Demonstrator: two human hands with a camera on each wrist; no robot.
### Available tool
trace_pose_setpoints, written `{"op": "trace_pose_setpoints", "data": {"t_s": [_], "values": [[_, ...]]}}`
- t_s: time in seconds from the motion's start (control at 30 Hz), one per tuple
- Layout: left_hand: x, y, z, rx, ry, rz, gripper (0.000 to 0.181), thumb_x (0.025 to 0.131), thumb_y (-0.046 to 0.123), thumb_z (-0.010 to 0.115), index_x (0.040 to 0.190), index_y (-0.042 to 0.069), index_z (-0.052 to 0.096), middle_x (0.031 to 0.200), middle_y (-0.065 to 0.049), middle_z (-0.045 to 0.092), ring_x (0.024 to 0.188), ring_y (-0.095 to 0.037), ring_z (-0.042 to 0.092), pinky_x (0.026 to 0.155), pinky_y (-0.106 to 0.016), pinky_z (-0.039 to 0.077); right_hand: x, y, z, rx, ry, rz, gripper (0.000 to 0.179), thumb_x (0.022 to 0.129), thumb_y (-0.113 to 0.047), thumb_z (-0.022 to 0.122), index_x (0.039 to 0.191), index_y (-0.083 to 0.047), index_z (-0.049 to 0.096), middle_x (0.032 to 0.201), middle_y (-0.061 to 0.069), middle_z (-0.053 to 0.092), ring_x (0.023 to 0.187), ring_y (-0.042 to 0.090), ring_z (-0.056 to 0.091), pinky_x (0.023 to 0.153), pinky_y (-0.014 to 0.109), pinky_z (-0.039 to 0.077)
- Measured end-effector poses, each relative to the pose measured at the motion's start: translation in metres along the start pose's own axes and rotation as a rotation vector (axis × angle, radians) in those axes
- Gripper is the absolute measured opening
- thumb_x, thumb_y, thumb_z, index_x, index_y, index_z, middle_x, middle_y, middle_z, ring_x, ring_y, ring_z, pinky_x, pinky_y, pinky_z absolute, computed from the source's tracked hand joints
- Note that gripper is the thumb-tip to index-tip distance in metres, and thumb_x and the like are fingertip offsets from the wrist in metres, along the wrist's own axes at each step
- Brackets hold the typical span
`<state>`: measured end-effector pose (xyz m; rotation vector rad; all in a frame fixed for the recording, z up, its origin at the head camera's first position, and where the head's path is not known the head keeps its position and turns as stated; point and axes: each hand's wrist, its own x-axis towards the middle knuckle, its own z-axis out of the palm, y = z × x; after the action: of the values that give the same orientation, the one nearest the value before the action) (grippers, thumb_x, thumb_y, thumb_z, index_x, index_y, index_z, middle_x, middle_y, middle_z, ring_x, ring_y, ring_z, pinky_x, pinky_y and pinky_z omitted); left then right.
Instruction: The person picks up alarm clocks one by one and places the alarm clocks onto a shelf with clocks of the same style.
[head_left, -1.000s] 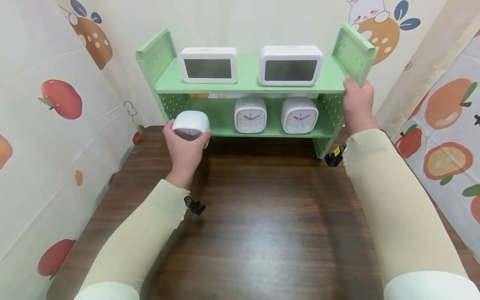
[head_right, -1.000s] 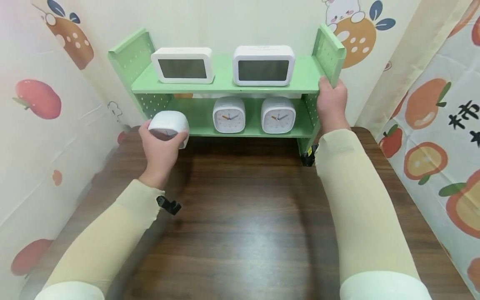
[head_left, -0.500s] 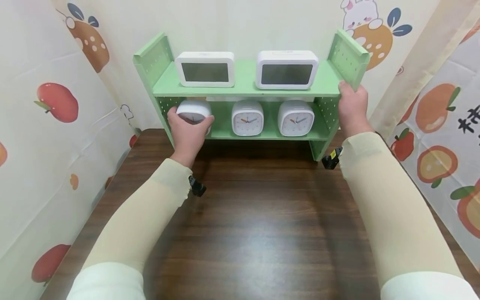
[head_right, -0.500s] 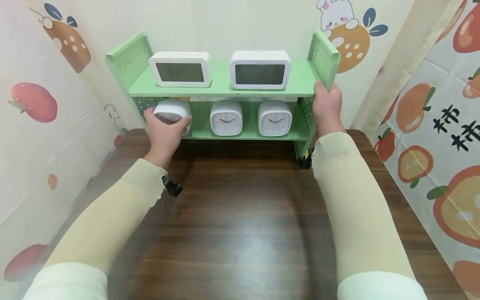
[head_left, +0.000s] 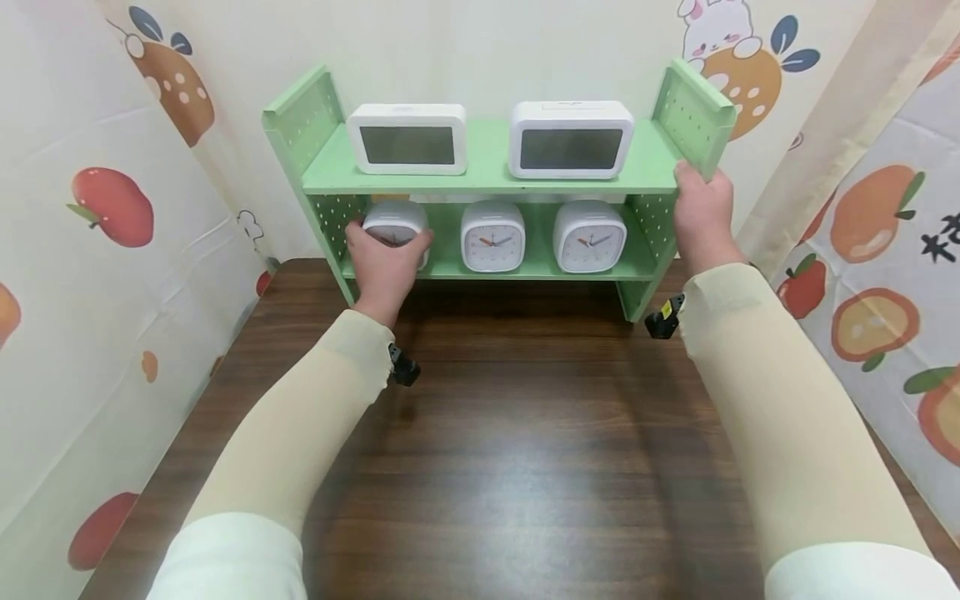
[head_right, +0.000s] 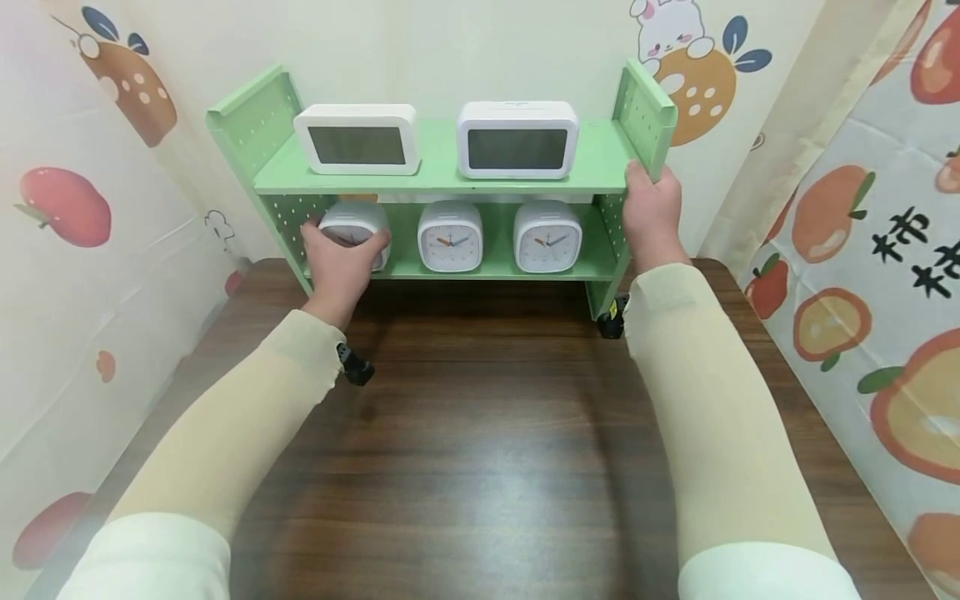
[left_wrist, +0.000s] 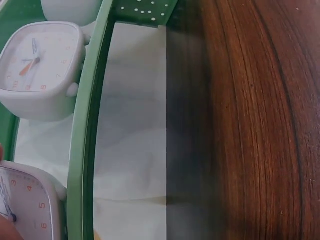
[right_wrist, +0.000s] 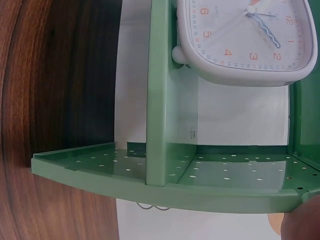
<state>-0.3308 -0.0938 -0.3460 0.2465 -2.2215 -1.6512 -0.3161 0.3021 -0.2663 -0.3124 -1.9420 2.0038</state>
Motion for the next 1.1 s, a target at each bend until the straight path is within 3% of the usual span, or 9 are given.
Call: {"op": "trace_pose_setpoints", "data": {"t_s": [0.3,0.87,1.1], "values": [[0.002,-0.003,-0.001,-0.012,-0.02,0.009,0.111,0.073,0.048,0.09,0.154,0.012,0.022,0.142,-0.009,0.041,0.122,-0.02,0.048,0.096,-0.03,0.05,0.0,0.0,-0.001,-0.005,0.012,-0.003,0.048,0.106,-0.036,0.053,0.15,-0.016,0.051,0.142,0.002,0.055,0.13,0.014,0.05,0.118,0.029,0.031],[0.0,-0.006,-0.01,0.008,-0.051,0.008,0.117,0.073,0.054,0.09,0.156,0.013,0.019,0.145,-0.009,0.039,0.124,-0.02,0.047,0.097,-0.028,0.049,-0.008,-0.003,0.002,0.015,-0.029,0.046,0.05,0.107,-0.041,0.052,0.153,-0.022,0.048,0.152,-0.001,0.051,0.139,0.012,0.044,0.122,0.032,0.027],[-0.004,-0.003,-0.021,0.08,-0.07,0.039,0.111,0.083,0.062,0.076,0.161,0.013,0.013,0.154,-0.008,0.03,0.133,-0.022,0.04,0.109,-0.032,0.041,-0.004,0.001,-0.003,-0.019,0.027,0.053,0.052,0.103,-0.048,0.058,0.147,-0.019,0.054,0.144,-0.001,0.056,0.13,0.013,0.05,0.119,0.032,0.031]]}}
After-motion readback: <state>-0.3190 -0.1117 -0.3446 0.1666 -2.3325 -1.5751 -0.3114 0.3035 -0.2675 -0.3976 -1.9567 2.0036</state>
